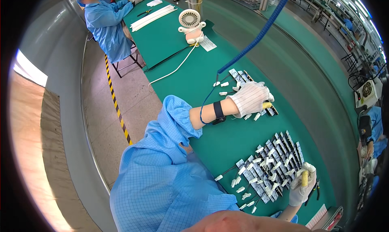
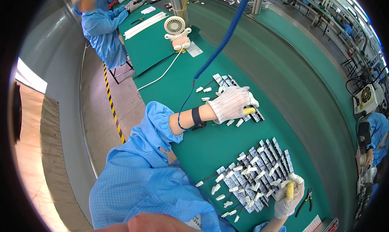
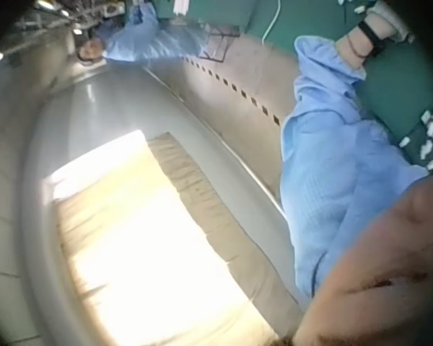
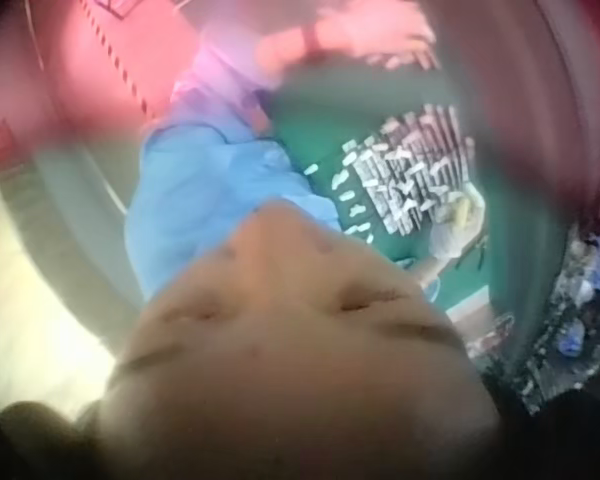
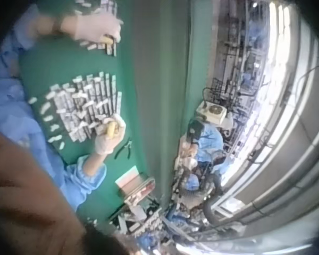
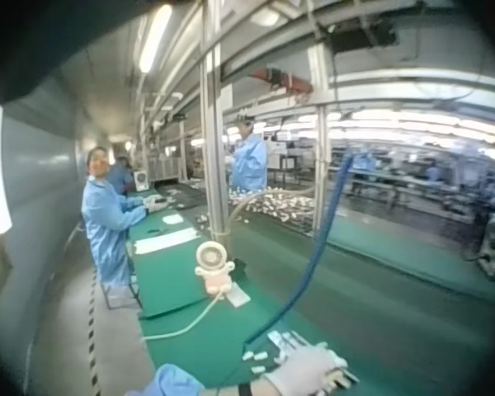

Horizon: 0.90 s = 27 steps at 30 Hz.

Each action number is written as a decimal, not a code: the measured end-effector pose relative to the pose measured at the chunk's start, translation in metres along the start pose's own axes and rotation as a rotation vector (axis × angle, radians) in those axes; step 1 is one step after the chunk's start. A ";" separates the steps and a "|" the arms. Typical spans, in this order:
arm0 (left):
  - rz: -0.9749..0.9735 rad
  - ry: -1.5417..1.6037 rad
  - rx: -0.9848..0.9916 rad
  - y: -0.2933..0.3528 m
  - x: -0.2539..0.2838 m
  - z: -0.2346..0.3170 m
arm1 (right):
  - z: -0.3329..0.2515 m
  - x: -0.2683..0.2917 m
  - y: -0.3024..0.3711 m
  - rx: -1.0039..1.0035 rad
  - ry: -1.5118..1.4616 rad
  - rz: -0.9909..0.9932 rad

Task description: Assembling and inspecting electronic components on strips at a workbench.

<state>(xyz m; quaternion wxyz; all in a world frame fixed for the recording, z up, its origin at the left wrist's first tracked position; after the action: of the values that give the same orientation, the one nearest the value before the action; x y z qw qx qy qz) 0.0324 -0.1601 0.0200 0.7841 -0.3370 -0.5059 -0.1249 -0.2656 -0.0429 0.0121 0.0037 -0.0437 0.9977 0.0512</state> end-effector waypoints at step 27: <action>0.064 -0.230 -0.126 0.001 -0.005 0.013 | -0.001 -0.005 -0.001 -0.031 0.018 -0.008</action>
<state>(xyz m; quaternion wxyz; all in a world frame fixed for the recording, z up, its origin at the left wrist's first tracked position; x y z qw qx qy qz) 0.0209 -0.1516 0.0187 0.7018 -0.4135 -0.5727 -0.0919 -0.2610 -0.0432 0.0130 -0.0058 -0.0481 0.9966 0.0662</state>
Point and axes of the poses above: each hand's wrist, its own y-axis away from the middle knuckle, its own x-axis out of the back of the hand, z = x × y, the point moved 9 cm from there along -y, towards the middle knuckle, and after that the axes turned 13 degrees about -x, right-handed, at the moved point
